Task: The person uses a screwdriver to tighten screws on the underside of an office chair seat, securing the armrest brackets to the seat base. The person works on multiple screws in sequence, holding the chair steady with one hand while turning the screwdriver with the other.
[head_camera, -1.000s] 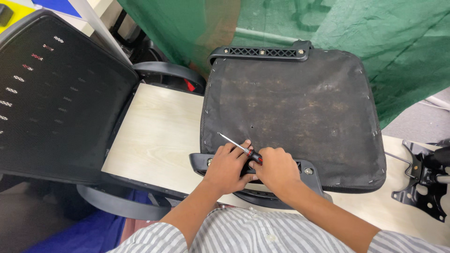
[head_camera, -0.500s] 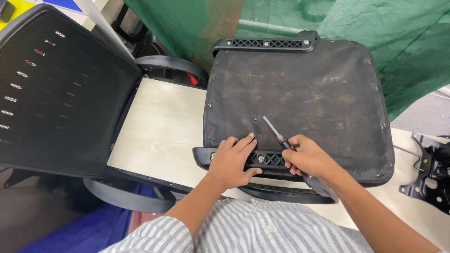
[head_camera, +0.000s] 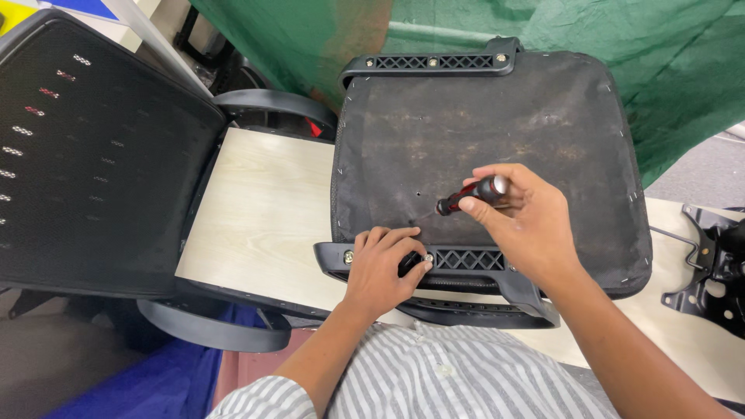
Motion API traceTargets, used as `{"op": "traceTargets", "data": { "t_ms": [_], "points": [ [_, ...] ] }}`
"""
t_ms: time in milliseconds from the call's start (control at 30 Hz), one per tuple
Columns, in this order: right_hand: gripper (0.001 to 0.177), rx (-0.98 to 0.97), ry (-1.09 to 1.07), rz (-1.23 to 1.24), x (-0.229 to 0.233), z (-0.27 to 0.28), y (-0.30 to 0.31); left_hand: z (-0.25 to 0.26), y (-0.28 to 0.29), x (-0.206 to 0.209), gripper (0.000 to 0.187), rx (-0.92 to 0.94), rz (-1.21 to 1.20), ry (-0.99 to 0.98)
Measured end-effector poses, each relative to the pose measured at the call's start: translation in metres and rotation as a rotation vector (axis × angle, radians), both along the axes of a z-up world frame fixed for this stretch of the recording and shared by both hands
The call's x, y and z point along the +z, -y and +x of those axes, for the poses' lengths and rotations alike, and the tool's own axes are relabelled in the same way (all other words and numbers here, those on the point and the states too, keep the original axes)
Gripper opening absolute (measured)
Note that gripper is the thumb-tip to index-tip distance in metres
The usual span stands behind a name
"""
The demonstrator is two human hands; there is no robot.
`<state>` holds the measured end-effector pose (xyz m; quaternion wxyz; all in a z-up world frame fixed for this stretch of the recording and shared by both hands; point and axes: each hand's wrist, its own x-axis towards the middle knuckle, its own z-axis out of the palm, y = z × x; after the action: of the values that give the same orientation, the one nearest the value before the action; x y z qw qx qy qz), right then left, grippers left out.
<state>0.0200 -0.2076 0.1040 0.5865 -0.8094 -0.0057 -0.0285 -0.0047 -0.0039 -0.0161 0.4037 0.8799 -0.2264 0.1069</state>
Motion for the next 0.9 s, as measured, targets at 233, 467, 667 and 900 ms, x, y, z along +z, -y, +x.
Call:
{"op": "traceTargets", "data": {
  "t_ms": [233, 467, 667, 900],
  "points": [
    [0.039, 0.097, 0.068, -0.205, 0.021, -0.018, 0.012, -0.004, 0.006, -0.003, 0.012, 0.069, -0.041, 0.042],
    [0.038, 0.117, 0.076, -0.272, 0.026, -0.023, 0.016, -0.004, 0.009, -0.008, 0.013, 0.087, -0.051, 0.049],
    [0.037, 0.121, 0.128, -0.27, 0.025, -0.024, 0.017, -0.005, 0.007, -0.009, 0.015, 0.085, -0.037, 0.049],
    [0.039, 0.157, 0.115, -0.275, 0.027, -0.025, 0.013, -0.005, 0.007, -0.01, 0.017, 0.079, -0.058, 0.066]
  ]
}}
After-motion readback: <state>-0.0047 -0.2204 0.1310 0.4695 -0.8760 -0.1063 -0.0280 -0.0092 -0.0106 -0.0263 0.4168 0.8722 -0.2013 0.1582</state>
